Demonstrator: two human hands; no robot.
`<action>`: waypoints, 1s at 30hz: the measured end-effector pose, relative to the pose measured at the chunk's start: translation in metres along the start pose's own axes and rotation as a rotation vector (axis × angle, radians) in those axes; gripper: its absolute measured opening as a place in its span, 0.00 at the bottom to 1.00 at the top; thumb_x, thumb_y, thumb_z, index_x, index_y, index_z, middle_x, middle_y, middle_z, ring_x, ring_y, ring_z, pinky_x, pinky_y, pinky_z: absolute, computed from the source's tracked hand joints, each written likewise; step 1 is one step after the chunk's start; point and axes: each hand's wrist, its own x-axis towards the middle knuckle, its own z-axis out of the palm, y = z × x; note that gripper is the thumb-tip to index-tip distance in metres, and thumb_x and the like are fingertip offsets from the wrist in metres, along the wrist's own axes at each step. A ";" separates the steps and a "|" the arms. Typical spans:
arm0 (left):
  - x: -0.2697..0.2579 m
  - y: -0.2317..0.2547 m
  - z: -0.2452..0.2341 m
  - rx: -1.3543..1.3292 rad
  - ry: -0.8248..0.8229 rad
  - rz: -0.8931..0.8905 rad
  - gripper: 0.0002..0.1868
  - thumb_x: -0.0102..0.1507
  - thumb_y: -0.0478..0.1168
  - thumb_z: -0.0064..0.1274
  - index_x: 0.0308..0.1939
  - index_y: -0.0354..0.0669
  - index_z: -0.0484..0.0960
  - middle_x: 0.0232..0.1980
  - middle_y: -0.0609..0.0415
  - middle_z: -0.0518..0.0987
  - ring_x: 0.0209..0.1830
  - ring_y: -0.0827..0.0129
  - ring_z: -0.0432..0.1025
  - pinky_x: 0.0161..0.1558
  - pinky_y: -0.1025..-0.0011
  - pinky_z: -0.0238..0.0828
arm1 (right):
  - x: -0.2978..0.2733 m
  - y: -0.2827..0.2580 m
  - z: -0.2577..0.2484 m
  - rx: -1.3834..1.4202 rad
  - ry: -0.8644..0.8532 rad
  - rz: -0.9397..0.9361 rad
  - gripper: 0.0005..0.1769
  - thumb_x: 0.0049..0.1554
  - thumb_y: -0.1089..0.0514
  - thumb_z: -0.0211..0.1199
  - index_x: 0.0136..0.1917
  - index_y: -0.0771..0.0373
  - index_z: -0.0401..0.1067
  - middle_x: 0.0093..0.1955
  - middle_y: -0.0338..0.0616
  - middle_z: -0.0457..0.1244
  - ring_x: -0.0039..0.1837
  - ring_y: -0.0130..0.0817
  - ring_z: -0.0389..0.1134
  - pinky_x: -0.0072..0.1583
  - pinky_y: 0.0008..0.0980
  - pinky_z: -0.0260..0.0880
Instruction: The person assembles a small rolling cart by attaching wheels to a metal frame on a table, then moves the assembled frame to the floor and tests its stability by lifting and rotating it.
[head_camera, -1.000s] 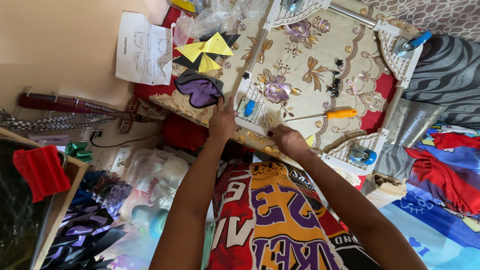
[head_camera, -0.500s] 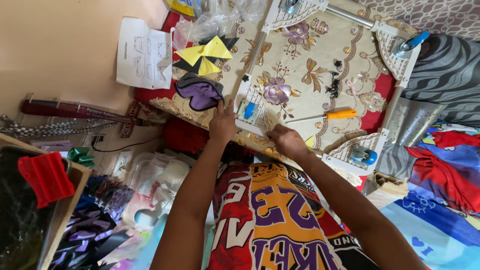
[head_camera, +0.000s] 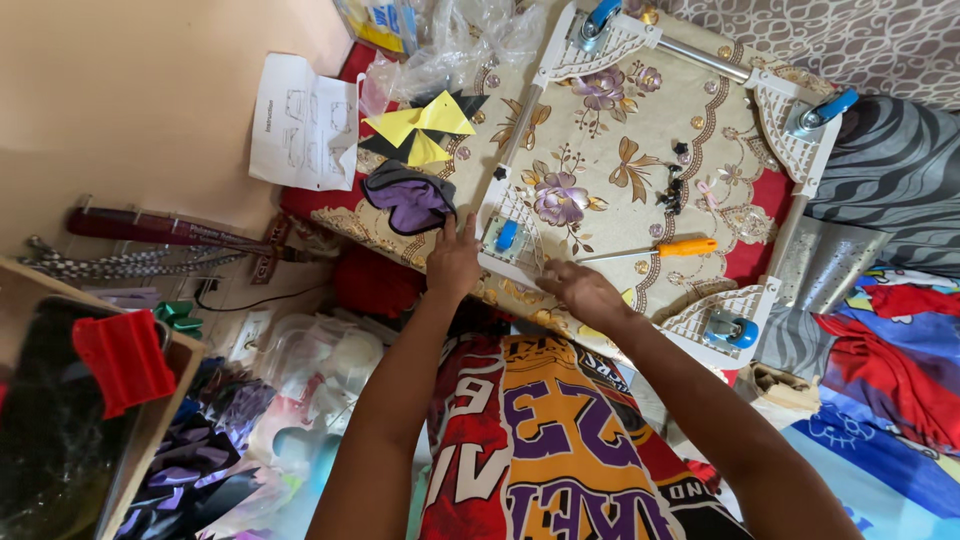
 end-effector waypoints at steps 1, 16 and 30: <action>0.000 0.001 0.000 0.002 0.002 0.001 0.33 0.70 0.50 0.47 0.78 0.53 0.59 0.78 0.38 0.57 0.73 0.43 0.59 0.62 0.53 0.70 | 0.001 0.000 0.001 -0.079 -0.026 -0.030 0.30 0.52 0.73 0.61 0.66 0.52 0.73 0.61 0.50 0.65 0.56 0.44 0.70 0.60 0.34 0.73; 0.001 -0.002 0.005 -0.043 0.101 0.050 0.34 0.65 0.47 0.54 0.74 0.50 0.65 0.75 0.35 0.61 0.67 0.39 0.64 0.58 0.53 0.71 | 0.007 0.029 0.035 -0.083 0.170 -0.194 0.23 0.48 0.70 0.64 0.58 0.61 0.77 0.58 0.46 0.68 0.59 0.40 0.70 0.59 0.33 0.75; -0.001 -0.002 0.006 -0.035 0.143 0.068 0.35 0.63 0.46 0.57 0.74 0.49 0.64 0.73 0.35 0.63 0.67 0.40 0.65 0.54 0.53 0.75 | 0.014 -0.027 0.002 0.220 0.095 0.446 0.13 0.56 0.49 0.70 0.41 0.61 0.79 0.40 0.49 0.71 0.37 0.37 0.71 0.46 0.36 0.75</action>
